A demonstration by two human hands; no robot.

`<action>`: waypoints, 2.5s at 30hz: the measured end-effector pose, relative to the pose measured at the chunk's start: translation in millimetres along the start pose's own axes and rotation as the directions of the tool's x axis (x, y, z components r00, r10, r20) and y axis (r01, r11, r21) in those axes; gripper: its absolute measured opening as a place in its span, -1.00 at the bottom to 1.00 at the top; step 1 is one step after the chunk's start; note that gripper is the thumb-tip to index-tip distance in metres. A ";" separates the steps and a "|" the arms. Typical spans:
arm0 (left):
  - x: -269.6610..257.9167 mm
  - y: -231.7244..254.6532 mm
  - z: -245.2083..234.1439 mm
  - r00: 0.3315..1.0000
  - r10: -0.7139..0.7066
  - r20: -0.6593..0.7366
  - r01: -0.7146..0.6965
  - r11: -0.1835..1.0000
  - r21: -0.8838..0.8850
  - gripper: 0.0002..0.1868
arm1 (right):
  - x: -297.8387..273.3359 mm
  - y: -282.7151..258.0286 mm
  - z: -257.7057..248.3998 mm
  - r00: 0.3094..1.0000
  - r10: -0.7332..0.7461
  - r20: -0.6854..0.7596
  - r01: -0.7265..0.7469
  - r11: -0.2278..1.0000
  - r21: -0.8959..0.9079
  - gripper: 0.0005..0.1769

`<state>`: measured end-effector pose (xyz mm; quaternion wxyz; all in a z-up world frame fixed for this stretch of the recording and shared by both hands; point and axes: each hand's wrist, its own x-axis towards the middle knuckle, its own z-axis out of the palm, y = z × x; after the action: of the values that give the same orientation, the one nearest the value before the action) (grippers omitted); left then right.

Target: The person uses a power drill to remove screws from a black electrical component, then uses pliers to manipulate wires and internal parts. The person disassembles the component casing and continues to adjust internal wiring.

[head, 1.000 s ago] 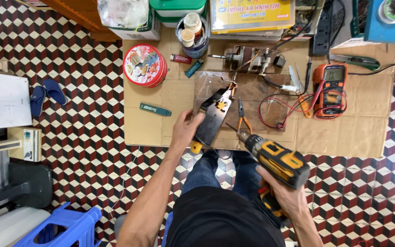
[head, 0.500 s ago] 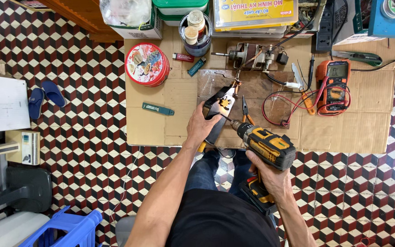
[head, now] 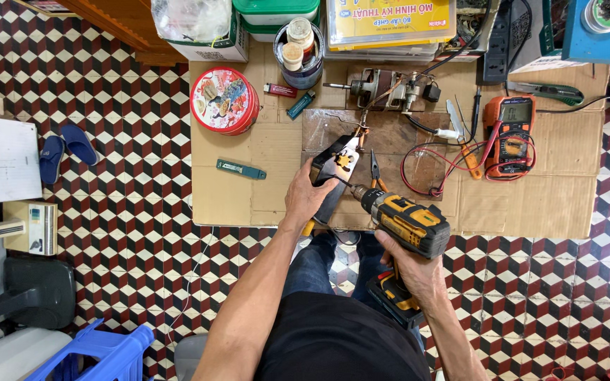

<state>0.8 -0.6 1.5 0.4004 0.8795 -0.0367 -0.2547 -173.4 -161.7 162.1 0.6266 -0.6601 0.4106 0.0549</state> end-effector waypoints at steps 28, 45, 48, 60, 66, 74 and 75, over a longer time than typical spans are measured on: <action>5.4 -12.5 -2.8 0.995 0.092 0.041 -0.083 0.981 -0.178 -0.10 | 0.5 -22.6 3.1 0.995 0.099 0.024 -0.102 0.950 0.296 -0.75; -20.2 21.4 -11.2 0.786 0.585 -0.199 -0.522 0.801 0.293 -0.61 | -2.7 -22.7 3.2 0.996 0.076 0.046 -0.085 0.957 0.276 -0.71; -8.0 24.2 -16.4 0.746 0.664 -0.050 -0.610 0.711 0.351 -0.79 | -2.2 -24.8 2.5 0.996 0.075 0.044 -0.084 0.960 0.266 -0.72; 0.6 35.1 -30.6 0.611 0.790 0.054 -0.767 0.574 0.286 -0.80 | -23.1 -17.5 -17.1 0.984 0.173 -0.032 -0.162 0.964 0.212 -0.74; 51.9 5.7 -48.0 0.842 0.441 -0.311 -0.424 0.897 0.124 -0.78 | -39.5 -13.1 -45.3 0.977 -0.007 -0.211 0.081 0.936 0.342 -0.72; 107.5 -40.4 -55.3 0.953 0.161 -0.257 -0.163 0.987 0.016 -0.37 | -41.6 0.1 -69.6 0.942 0.050 -0.332 0.102 0.899 0.425 -0.63; 93.3 -43.6 -54.6 0.979 0.043 -0.200 -0.047 0.999 -0.014 -0.32 | -42.5 4.1 -73.1 0.937 0.055 -0.346 0.110 0.891 0.440 -0.63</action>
<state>101.7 41.3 -39.1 0.4159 0.8958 -0.0139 -0.1562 -236.1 -204.8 199.1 0.6806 -0.5010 0.5071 -0.1691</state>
